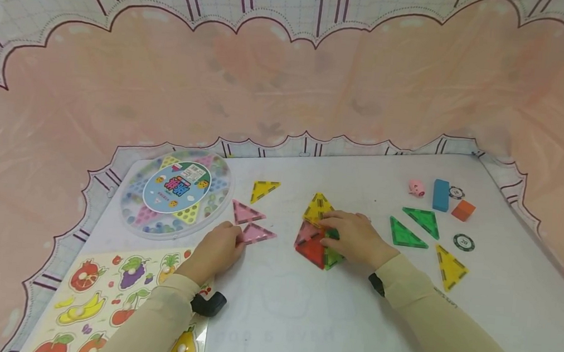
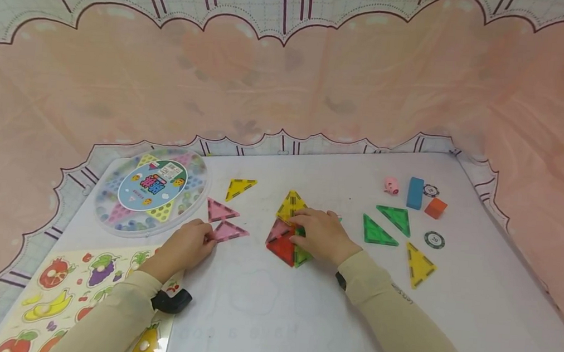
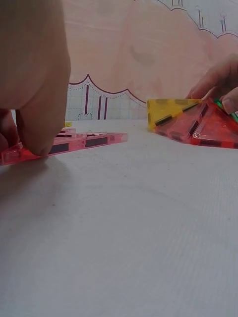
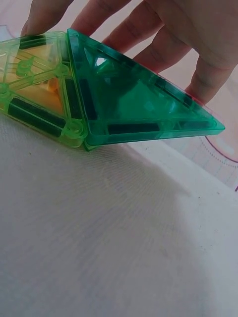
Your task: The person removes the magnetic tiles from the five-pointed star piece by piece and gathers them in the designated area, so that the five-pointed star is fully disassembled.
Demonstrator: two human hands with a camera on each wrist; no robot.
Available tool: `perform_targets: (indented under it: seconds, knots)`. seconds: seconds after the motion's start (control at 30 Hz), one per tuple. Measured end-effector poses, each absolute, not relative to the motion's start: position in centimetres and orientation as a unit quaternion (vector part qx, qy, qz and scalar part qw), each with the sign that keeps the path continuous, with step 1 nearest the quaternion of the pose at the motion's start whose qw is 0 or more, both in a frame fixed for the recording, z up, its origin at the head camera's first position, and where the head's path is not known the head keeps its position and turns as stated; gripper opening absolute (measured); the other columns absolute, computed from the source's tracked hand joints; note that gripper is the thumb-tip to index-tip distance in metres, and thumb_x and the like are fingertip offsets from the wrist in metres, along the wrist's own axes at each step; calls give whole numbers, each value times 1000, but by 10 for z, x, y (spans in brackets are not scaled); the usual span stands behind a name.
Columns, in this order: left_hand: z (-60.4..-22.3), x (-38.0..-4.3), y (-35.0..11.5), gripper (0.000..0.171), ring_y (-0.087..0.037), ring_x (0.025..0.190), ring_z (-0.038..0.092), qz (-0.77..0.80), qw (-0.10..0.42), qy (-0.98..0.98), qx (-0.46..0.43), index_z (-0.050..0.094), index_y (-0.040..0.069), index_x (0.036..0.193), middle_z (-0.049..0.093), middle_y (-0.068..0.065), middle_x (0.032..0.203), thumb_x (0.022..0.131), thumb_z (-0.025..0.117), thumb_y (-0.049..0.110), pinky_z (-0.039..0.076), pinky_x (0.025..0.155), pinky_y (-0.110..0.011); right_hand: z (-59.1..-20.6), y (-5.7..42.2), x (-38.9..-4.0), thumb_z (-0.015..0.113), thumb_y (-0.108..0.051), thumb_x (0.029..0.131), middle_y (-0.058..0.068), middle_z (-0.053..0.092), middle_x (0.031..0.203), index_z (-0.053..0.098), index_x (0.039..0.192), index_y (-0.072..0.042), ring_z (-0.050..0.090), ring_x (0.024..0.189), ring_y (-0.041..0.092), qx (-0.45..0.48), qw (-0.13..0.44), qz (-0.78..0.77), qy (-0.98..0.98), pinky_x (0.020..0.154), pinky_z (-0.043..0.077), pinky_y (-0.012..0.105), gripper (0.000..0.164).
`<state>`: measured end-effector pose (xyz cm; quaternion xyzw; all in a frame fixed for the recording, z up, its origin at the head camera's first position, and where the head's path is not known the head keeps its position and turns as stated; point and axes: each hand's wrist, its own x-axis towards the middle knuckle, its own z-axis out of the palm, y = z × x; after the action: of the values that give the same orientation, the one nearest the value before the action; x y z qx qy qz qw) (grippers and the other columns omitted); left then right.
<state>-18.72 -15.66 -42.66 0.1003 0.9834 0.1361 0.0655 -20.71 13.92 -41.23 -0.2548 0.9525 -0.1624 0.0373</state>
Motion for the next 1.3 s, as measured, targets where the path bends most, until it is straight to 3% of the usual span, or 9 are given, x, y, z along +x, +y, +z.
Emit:
perform_targets:
  seconds: [1.0,1.13,1.3]
  knots:
    - [-427,-194,-163,12,-19,66,43,102,33,990,91,59,7,80,46,-4,72,82,60,18,40,60,-31,-411,140,-206,63,-37,81,5,50,125,58,120,-15,41,118,24,-259,30,-149,954,95,28,51,46]
    - [-428,-194,-164,13,-19,69,43,118,40,989,84,59,7,86,47,-4,76,82,61,20,40,63,-31,-411,140,-206,64,-37,80,5,51,125,59,119,-15,42,118,25,-262,26,-148,953,94,29,51,45]
    - [-428,-193,-165,28,-20,77,44,152,49,984,75,58,7,104,48,-4,87,82,61,24,41,71,-32,-413,142,-206,65,-38,80,5,51,124,59,119,-15,43,116,25,-267,18,-151,952,95,30,49,46]
